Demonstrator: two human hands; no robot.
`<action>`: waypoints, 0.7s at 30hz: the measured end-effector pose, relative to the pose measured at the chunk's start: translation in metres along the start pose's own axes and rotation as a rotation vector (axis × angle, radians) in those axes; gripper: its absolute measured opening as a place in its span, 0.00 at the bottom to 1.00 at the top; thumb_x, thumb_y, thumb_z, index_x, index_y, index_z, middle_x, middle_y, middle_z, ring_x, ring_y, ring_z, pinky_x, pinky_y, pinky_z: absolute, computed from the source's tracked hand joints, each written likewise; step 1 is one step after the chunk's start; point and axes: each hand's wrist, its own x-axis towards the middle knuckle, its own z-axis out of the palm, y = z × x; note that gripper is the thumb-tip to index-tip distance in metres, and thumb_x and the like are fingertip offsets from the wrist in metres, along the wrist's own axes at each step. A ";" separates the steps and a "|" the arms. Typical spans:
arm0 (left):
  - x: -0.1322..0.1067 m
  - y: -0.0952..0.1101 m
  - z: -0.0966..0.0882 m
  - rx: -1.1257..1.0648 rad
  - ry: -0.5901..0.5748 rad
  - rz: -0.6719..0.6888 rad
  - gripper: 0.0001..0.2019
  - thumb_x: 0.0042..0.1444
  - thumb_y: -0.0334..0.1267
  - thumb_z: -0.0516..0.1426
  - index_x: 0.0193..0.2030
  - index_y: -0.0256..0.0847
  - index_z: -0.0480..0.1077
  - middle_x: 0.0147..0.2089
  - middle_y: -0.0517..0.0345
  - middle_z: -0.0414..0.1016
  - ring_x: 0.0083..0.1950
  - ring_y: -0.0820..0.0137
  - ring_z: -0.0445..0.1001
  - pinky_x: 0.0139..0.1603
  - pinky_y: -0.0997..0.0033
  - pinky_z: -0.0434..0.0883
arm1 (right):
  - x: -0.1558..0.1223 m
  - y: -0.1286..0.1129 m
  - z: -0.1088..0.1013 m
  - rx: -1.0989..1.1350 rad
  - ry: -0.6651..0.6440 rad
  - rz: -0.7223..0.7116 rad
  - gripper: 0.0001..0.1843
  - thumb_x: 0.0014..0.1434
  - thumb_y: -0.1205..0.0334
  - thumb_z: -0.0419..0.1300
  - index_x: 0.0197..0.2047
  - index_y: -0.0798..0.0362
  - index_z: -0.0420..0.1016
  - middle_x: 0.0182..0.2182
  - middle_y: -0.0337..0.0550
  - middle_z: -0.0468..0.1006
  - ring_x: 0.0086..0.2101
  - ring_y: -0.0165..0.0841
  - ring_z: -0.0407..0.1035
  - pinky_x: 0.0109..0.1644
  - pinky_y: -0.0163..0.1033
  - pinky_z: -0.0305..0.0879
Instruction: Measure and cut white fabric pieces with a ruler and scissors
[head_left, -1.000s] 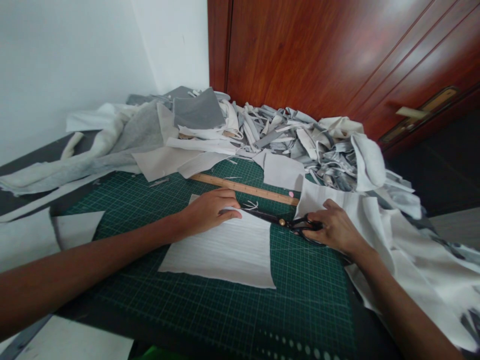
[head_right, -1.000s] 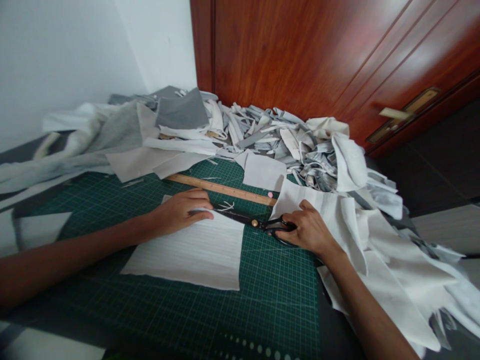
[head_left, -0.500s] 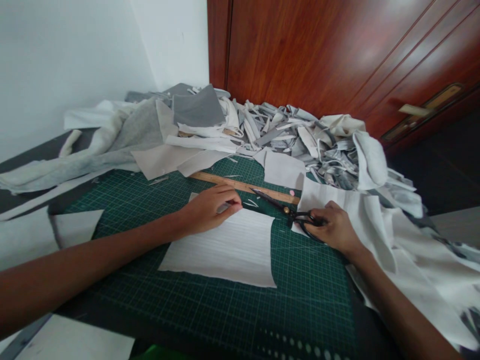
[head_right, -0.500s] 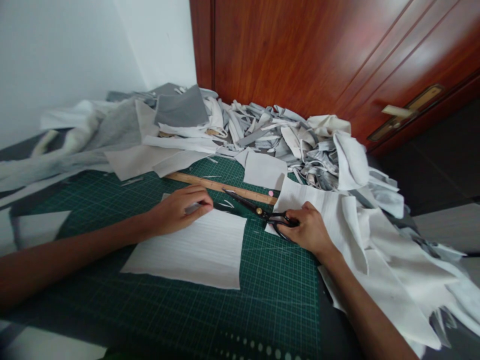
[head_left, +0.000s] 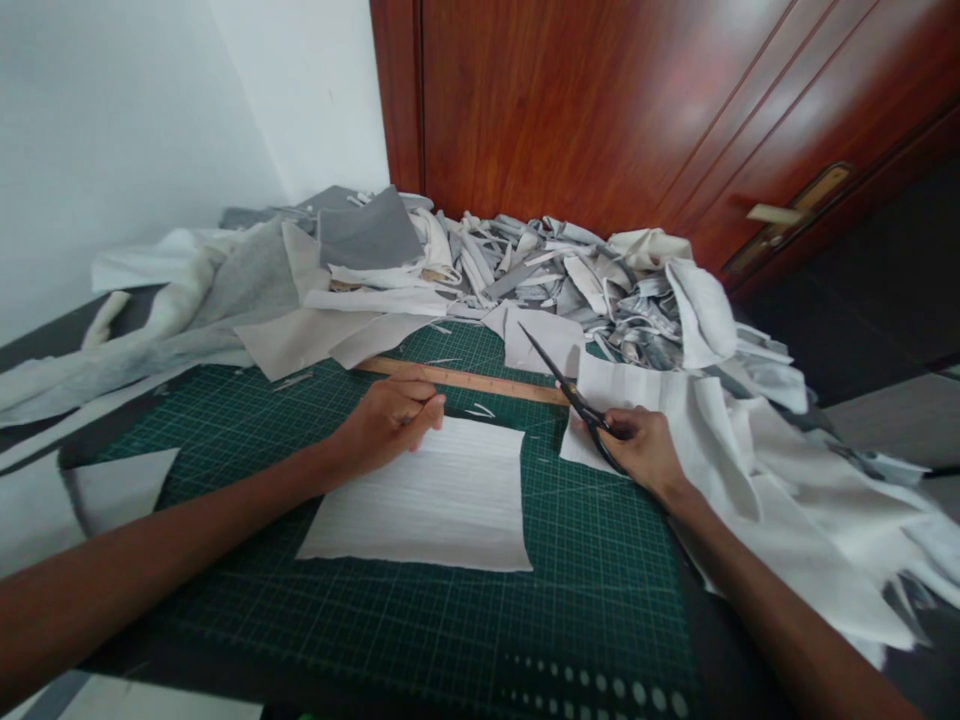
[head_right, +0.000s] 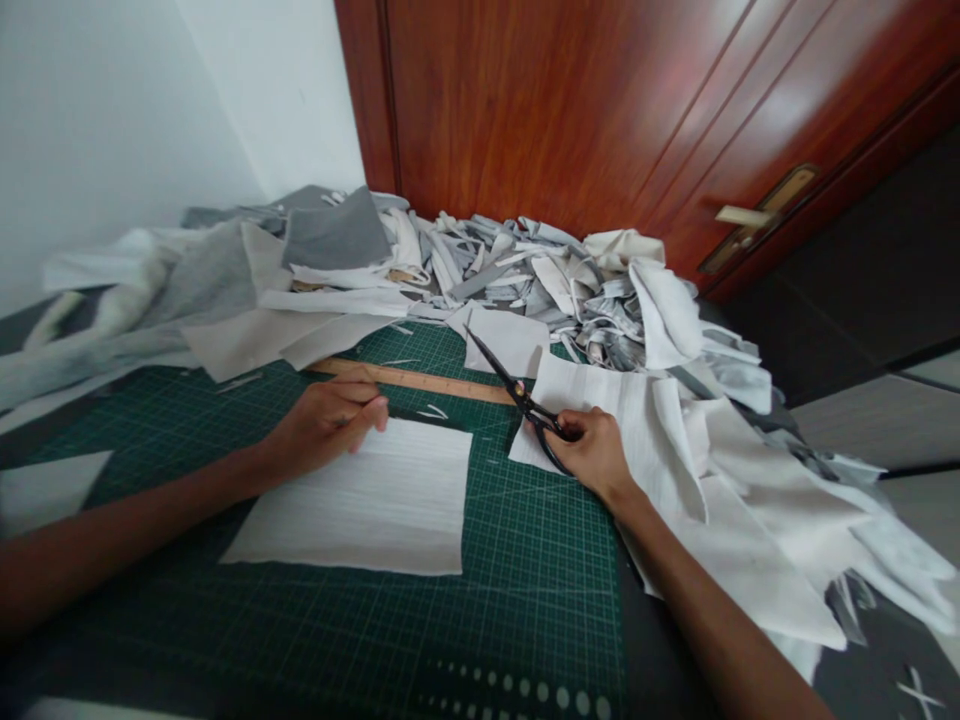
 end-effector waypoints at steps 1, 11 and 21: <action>0.000 0.000 0.000 -0.011 -0.004 0.000 0.29 0.72 0.33 0.51 0.15 0.41 0.66 0.26 0.60 0.76 0.35 0.72 0.74 0.42 0.70 0.70 | 0.000 0.000 0.000 0.039 -0.006 0.035 0.30 0.59 0.37 0.63 0.18 0.49 0.65 0.14 0.34 0.62 0.18 0.28 0.56 0.25 0.38 0.50; 0.000 -0.001 -0.001 0.014 -0.039 -0.043 0.29 0.69 0.31 0.50 0.14 0.43 0.72 0.29 0.56 0.80 0.34 0.72 0.75 0.39 0.69 0.69 | 0.002 0.000 0.000 0.066 -0.020 0.012 0.29 0.59 0.37 0.63 0.19 0.50 0.67 0.16 0.36 0.66 0.20 0.29 0.57 0.26 0.38 0.52; 0.000 0.002 -0.004 0.051 -0.008 -0.175 0.26 0.65 0.30 0.50 0.15 0.42 0.71 0.30 0.57 0.77 0.34 0.72 0.74 0.41 0.68 0.67 | 0.001 0.013 0.004 0.119 -0.069 -0.004 0.23 0.60 0.46 0.65 0.21 0.50 0.69 0.17 0.36 0.68 0.21 0.29 0.58 0.25 0.37 0.52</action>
